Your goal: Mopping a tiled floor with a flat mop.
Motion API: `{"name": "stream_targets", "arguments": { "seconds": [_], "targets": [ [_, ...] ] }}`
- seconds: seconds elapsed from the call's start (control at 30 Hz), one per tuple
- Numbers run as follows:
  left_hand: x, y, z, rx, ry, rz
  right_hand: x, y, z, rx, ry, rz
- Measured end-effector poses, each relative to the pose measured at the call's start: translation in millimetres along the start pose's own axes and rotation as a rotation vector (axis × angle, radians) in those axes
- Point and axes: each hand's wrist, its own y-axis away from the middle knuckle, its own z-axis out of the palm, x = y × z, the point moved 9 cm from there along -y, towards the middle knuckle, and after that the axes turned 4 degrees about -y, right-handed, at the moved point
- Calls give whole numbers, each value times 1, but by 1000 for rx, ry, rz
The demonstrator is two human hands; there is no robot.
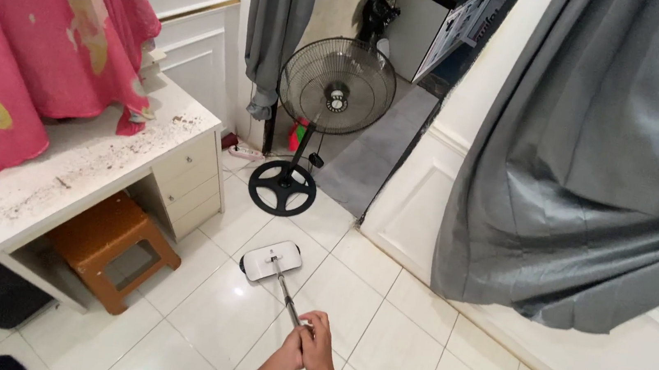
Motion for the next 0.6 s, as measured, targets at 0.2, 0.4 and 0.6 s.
{"name": "stream_targets", "arguments": {
  "seconds": [0.2, 0.4, 0.6],
  "targets": [
    [27, -19, 0, 127, 38, 14, 35, -32, 16, -24, 42, 101],
    [80, -51, 14, 150, -83, -66, 81, -90, 31, 113, -9, 162],
    [165, -78, 21, 157, -299, -105, 52, -159, 59, 253, -104, 129]
  ]
}}
